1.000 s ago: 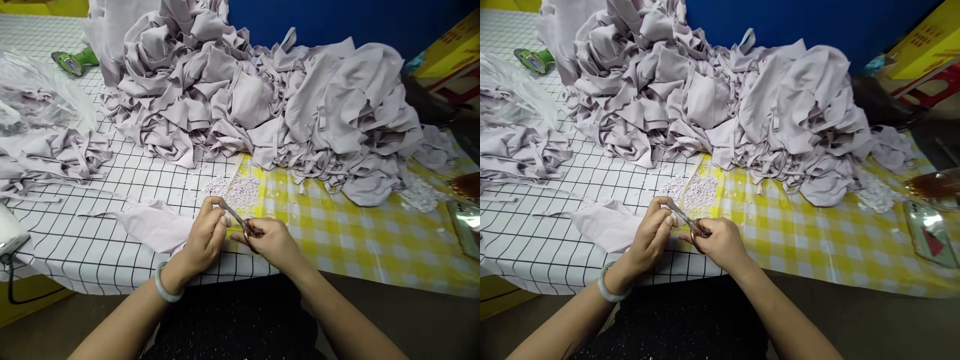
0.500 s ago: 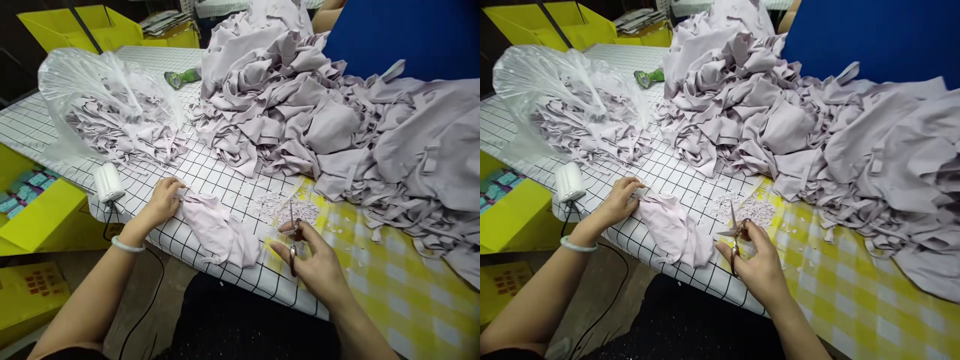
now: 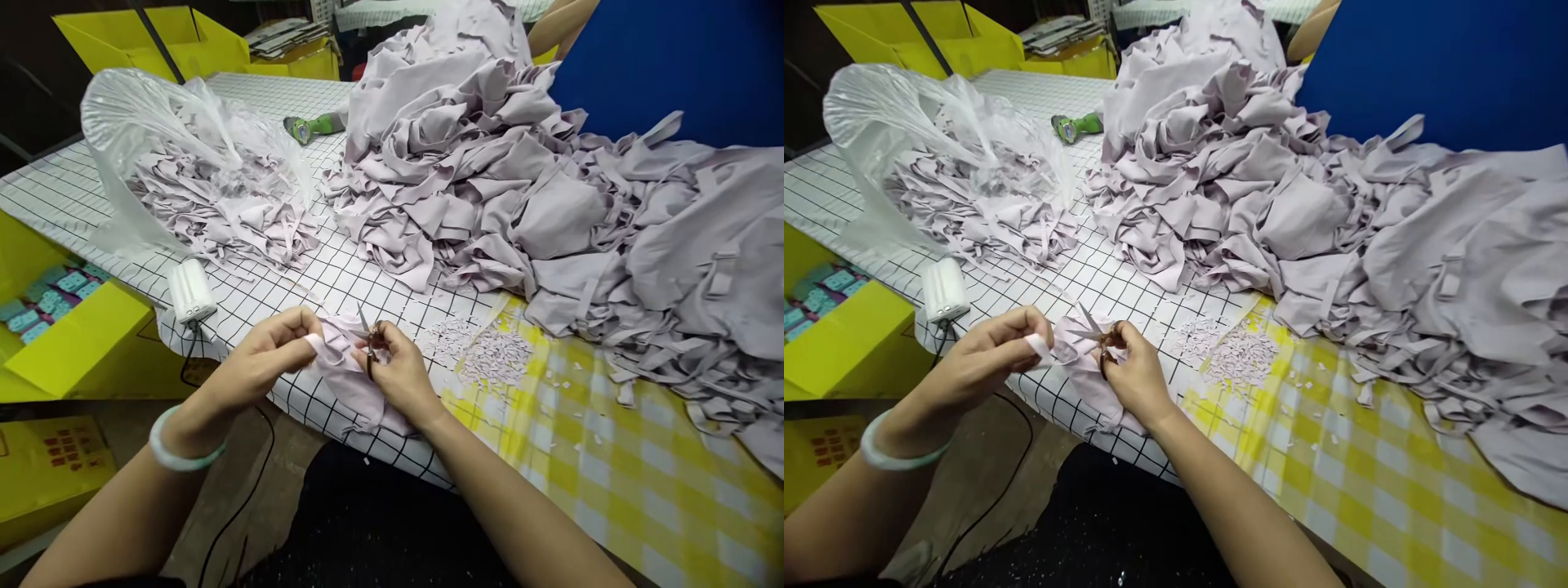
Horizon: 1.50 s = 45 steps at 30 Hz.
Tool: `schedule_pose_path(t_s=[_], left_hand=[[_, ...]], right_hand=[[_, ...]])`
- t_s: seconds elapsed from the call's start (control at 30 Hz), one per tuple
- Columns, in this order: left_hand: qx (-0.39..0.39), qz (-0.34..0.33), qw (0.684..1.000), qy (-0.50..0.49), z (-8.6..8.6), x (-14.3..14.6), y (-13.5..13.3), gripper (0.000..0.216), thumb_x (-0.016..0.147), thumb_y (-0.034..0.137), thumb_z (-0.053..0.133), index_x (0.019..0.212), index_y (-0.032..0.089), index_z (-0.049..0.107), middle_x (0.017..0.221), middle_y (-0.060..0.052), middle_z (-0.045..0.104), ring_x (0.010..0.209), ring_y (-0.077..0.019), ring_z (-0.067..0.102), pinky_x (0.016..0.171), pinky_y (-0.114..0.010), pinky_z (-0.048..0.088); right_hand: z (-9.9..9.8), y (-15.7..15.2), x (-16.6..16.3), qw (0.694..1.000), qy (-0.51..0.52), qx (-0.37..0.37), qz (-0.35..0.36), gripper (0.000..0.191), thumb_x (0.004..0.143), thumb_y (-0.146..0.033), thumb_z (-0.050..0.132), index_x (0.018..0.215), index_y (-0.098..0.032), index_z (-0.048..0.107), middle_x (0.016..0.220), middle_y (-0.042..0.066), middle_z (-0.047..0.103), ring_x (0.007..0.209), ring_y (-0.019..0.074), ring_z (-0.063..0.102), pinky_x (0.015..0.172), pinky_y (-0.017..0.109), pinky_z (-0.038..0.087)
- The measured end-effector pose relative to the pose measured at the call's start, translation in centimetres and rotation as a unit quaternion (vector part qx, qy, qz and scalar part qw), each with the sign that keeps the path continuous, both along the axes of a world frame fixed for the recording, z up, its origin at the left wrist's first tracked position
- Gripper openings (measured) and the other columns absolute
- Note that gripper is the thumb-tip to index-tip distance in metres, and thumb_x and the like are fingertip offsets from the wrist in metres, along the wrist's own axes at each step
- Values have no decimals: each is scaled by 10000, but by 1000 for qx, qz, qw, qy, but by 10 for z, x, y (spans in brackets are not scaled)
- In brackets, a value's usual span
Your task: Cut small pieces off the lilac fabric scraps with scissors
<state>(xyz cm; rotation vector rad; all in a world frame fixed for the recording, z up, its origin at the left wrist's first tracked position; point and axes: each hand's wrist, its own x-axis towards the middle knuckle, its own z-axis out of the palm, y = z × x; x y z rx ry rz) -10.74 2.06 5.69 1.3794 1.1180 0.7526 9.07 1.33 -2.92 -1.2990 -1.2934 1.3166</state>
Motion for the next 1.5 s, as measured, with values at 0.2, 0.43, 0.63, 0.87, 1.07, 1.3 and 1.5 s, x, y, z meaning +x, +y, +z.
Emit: schedule_pose_path(t_s=[0.2, 0.43, 0.63, 0.87, 1.07, 1.3, 1.5], left_hand=[[-194, 3, 968, -162, -27, -10, -14, 77, 722, 232, 617, 716, 164, 582, 769, -101, 659, 628, -185, 608, 542, -311, 496], [-218, -122, 961, -116, -35, -16, -28, 354, 872, 489, 586, 742, 161, 615, 765, -120, 678, 629, -192, 603, 558, -324, 509], [-115, -83, 988, -57, -46, 17, -34, 240, 888, 364, 686, 1039, 182, 647, 798, -32, 610, 667, -138, 573, 578, -262, 497], [71, -67, 995, -11, -24, 44, -30, 247, 991, 324, 537, 865, 189, 702, 701, -20, 527, 656, -150, 505, 589, -294, 440], [173, -27, 983, 62, -35, 54, -21, 232, 1005, 258, 485, 834, 188, 625, 754, -26, 522, 706, -159, 528, 625, -303, 463], [288, -106, 926, 219, -29, 30, -13, 174, 980, 154, 439, 950, 185, 608, 747, -15, 591, 632, -137, 507, 582, -286, 398], [111, -226, 964, 80, -8, 31, -12, 286, 1035, 277, 455, 857, 168, 650, 741, -16, 559, 688, -139, 516, 648, -258, 450]], right_hand=[[-4, -13, 12, 996, 48, -2, 80, 364, 710, -337, 803, 946, -230, 548, 1052, 39, 680, 953, 197, 640, 850, 335, 510], [-4, -18, 4, 997, 39, 68, 0, 162, 775, -229, 657, 827, -237, 504, 833, -3, 606, 778, 165, 587, 736, 298, 485], [9, -9, 14, 991, 97, 91, -16, 227, 750, -234, 686, 812, -247, 468, 856, -6, 606, 848, 162, 599, 781, 290, 509], [10, -17, 12, 989, 145, 35, -18, 295, 738, -308, 735, 802, -246, 455, 826, -12, 556, 770, 143, 561, 751, 285, 510], [8, -23, 20, 986, 167, -13, -19, 361, 708, -361, 753, 815, -250, 426, 827, -19, 519, 696, 126, 509, 653, 260, 483], [26, -3, 36, 977, 208, -29, 28, 348, 680, -280, 757, 846, -241, 453, 794, -44, 504, 617, 94, 448, 560, 222, 401], [27, 4, 30, 953, 284, -80, 75, 410, 612, -270, 872, 811, -214, 517, 813, -46, 562, 641, 82, 477, 580, 208, 398]])
